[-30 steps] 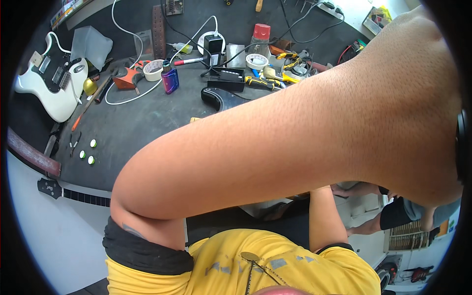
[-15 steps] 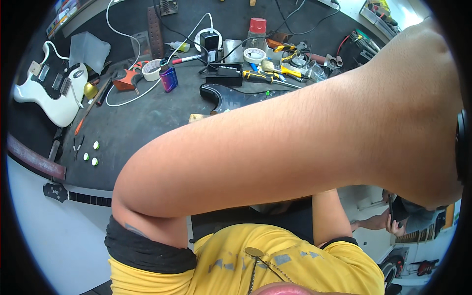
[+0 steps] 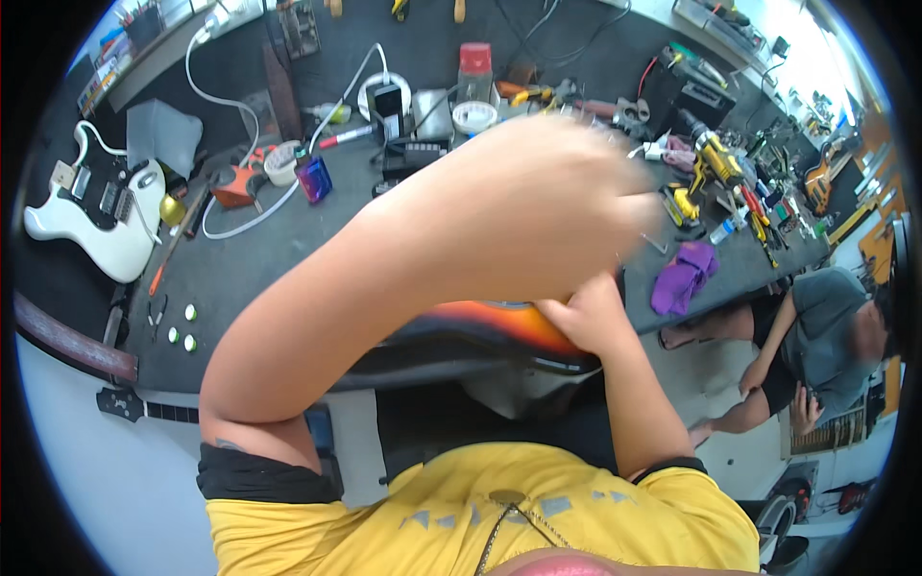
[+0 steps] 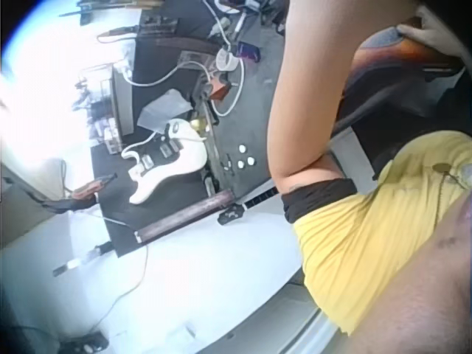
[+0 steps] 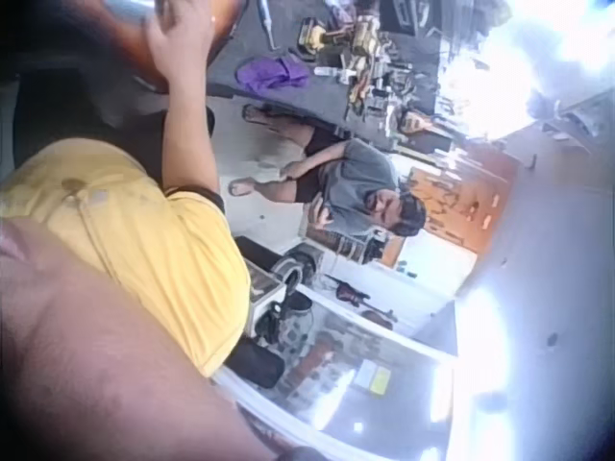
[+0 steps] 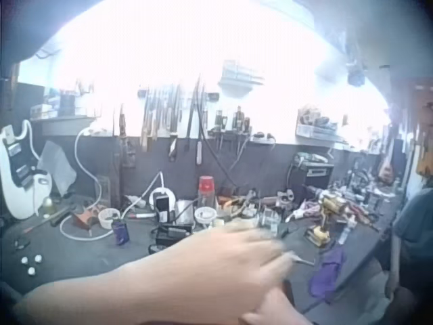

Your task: The person wipes a guitar body with a cloth, threads wires from a pickguard into the internal cavity, and aligns the pickguard onto the body.

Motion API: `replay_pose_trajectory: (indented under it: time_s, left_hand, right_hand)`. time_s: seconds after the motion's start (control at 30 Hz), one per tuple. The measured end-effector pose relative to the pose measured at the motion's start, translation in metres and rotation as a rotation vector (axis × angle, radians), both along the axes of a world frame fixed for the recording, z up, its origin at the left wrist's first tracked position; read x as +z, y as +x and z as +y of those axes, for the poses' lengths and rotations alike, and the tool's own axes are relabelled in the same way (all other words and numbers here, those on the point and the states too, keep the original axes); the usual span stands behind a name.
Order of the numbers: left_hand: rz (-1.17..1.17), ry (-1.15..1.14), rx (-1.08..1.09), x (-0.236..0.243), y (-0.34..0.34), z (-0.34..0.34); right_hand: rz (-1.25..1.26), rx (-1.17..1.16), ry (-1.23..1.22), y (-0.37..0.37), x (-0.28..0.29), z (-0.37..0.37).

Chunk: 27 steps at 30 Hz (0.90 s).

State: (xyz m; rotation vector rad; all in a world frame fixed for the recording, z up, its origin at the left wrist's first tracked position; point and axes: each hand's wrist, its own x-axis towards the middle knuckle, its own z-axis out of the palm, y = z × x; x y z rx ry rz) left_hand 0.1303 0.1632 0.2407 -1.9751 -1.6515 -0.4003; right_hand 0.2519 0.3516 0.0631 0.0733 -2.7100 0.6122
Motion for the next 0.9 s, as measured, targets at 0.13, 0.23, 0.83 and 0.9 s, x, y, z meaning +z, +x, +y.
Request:
replay_pose_trajectory:
  time_s: [0.13,0.23,0.83,0.9]
  left_hand:
    - [-0.242,-0.264,0.294,-0.022,-0.037,-0.055]
    - [-0.457,-0.239,0.324,-0.039,-0.066,-0.091]
    - [-1.08,0.343,0.346,-0.119,-0.123,-0.158]
    - [-0.743,0.286,0.48,-0.104,-0.107,-0.151]
  right_hand:
    - [0.099,0.113,-0.155,-0.006,0.005,0.001]
    - [0.103,0.13,-0.165,-0.005,0.009,0.005]
    - [-0.115,0.157,-0.27,-0.067,0.068,0.032]
    - [-0.107,0.188,-0.272,-0.072,0.053,0.038]
